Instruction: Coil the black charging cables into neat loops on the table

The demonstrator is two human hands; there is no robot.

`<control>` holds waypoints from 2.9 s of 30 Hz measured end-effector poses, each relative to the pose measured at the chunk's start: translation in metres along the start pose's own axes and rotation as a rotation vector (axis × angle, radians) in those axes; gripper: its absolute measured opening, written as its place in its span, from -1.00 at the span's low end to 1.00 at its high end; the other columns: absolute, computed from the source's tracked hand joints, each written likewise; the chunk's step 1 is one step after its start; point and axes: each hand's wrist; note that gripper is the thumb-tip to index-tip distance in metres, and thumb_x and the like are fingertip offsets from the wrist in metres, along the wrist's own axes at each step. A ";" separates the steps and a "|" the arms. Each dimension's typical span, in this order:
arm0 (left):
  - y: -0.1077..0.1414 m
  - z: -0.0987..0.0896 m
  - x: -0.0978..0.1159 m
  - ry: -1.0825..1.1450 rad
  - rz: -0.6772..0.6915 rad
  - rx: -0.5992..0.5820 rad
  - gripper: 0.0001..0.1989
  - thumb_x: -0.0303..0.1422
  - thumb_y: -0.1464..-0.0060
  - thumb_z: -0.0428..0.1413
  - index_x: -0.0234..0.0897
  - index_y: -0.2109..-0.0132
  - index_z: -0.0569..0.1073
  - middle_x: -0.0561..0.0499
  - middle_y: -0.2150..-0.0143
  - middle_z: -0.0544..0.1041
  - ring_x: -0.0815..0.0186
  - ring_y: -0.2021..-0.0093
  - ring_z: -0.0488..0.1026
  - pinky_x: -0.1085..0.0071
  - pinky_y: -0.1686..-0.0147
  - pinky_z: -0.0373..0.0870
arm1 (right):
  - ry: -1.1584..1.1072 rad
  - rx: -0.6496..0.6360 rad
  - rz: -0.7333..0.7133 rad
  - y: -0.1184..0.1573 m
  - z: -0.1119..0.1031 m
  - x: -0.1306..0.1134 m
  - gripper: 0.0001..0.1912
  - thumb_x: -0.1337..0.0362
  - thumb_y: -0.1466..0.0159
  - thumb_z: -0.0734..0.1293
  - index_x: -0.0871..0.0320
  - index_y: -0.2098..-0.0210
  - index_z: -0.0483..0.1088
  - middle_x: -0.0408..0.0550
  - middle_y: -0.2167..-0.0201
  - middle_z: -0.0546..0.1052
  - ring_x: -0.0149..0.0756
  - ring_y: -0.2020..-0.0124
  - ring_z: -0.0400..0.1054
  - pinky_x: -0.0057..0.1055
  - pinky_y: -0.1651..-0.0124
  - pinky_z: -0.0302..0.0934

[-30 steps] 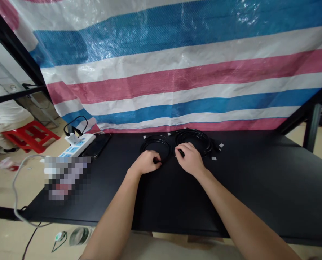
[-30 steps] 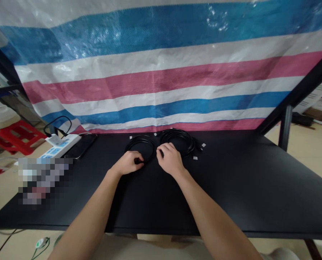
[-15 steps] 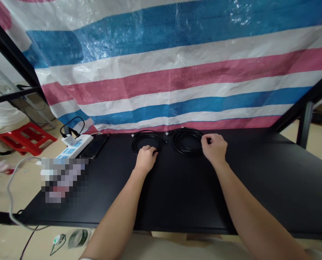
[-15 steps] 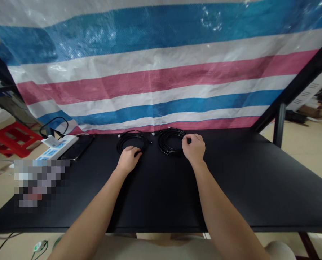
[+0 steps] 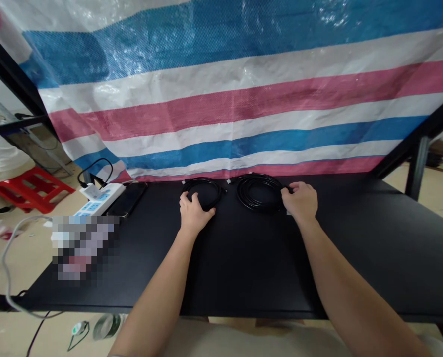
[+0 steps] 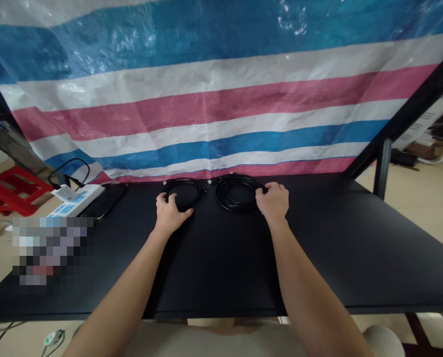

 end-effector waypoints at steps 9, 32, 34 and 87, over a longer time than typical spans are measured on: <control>0.012 -0.008 0.011 -0.070 -0.099 0.065 -0.35 -0.22 0.11 0.18 -0.40 -0.13 0.28 -0.42 -0.26 0.10 -0.23 -0.25 0.13 -0.08 -0.11 0.22 | -0.063 -0.272 0.295 -0.004 -0.022 -0.026 -0.88 0.22 0.09 0.35 0.04 0.70 0.35 -0.02 0.64 0.42 -0.10 0.49 0.34 -0.20 0.37 0.18; 0.011 0.011 0.008 0.495 0.401 0.038 -0.35 -0.11 0.08 0.20 -0.26 -0.15 0.31 -0.26 -0.22 0.30 -0.03 -0.26 0.19 0.02 -0.21 0.13 | -1.306 -0.625 0.296 0.001 -0.034 -0.034 -0.66 0.12 0.24 0.57 0.08 0.53 0.45 -0.20 0.62 0.36 -0.43 0.57 0.24 -0.47 0.60 0.16; 0.013 0.014 0.011 0.589 0.432 0.011 -0.52 -0.19 0.02 0.18 -0.24 -0.05 0.39 -0.21 -0.07 0.45 0.03 -0.13 0.36 0.07 -0.13 0.24 | -1.296 -0.690 0.283 0.004 -0.035 -0.037 -0.65 0.11 0.28 0.58 0.08 0.56 0.46 -0.20 0.63 0.36 -0.42 0.57 0.24 -0.46 0.59 0.14; -0.010 -0.044 -0.004 1.873 -0.493 -0.012 -0.67 -0.36 -0.23 -0.09 -0.27 0.52 0.24 0.18 0.68 0.08 0.53 0.74 0.02 0.61 0.75 -0.06 | -0.477 0.040 0.274 0.012 -0.030 -0.050 -0.50 0.17 0.19 0.52 0.01 0.48 0.10 -0.28 0.56 0.23 -0.37 0.56 0.16 -0.31 0.42 0.21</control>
Point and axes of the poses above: each hand's wrist, its own y-axis away from the middle knuckle, its own z-axis out of the palm, x = y × z
